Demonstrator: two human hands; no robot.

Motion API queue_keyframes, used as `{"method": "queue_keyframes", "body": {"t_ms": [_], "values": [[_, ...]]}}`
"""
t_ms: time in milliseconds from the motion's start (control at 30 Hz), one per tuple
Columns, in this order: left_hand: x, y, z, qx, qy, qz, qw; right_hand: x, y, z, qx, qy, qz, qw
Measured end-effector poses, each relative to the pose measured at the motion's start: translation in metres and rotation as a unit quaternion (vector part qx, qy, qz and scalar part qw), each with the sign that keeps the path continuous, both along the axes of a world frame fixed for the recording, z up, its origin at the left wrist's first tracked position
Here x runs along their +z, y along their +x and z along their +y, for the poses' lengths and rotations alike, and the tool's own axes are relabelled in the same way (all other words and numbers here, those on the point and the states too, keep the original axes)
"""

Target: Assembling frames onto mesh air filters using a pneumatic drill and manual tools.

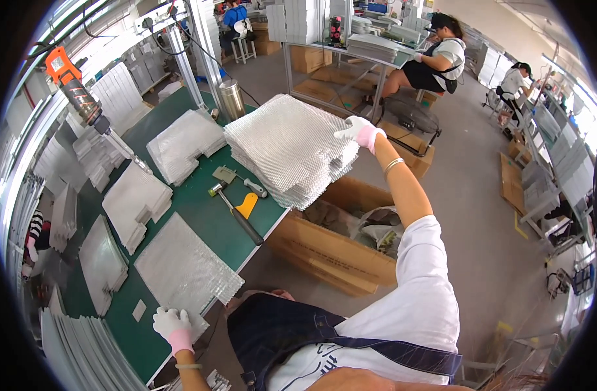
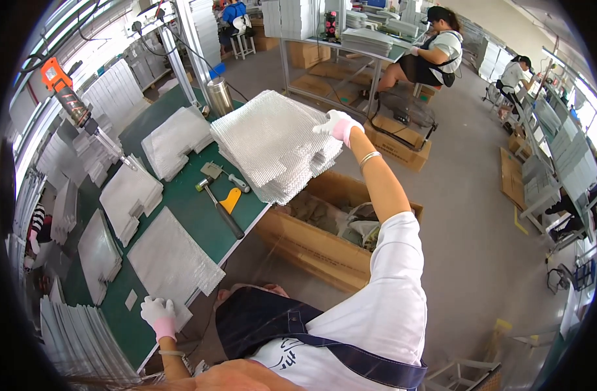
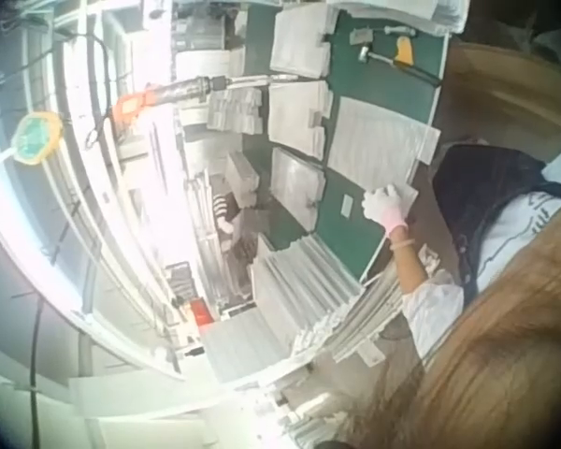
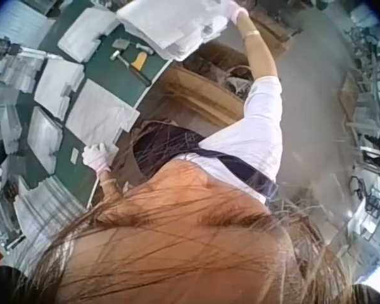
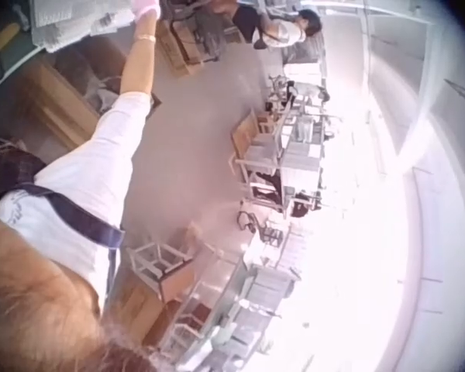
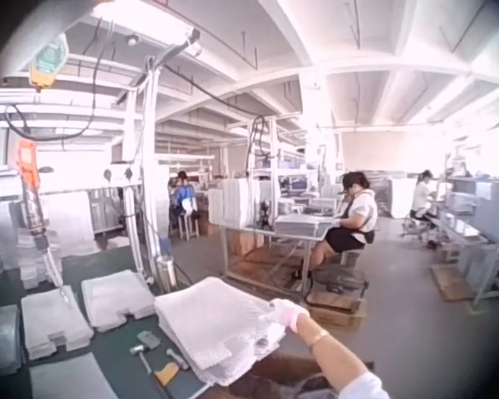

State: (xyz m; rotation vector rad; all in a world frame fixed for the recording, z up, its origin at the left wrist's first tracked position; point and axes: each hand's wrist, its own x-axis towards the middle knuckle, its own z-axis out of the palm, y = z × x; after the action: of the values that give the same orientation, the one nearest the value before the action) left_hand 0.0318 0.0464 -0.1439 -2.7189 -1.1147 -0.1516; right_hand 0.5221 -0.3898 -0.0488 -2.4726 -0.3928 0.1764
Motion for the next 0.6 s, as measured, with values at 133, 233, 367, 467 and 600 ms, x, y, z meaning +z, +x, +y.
{"method": "queue_keyframes", "body": {"t_ms": [133,233,367,467,600], "values": [[0.006,-0.006,-0.003,0.027,-0.018,0.027,0.999,0.01,-0.027,0.047,0.0,-0.19,-0.061,0.98],[0.005,-0.005,-0.005,0.033,-0.024,0.025,0.999,0.021,-0.042,0.058,-0.013,-0.325,-0.099,0.941],[-0.003,-0.003,-0.002,0.009,-0.008,-0.01,1.0,0.026,-0.045,0.062,-0.023,-0.353,-0.096,0.93],[0.0,-0.003,-0.003,0.001,-0.003,-0.014,1.0,0.036,-0.031,0.053,-0.072,-0.294,-0.132,0.944],[0.004,-0.004,-0.003,0.007,-0.01,-0.008,1.0,0.04,-0.005,0.028,0.018,0.172,-0.011,0.985]]}}
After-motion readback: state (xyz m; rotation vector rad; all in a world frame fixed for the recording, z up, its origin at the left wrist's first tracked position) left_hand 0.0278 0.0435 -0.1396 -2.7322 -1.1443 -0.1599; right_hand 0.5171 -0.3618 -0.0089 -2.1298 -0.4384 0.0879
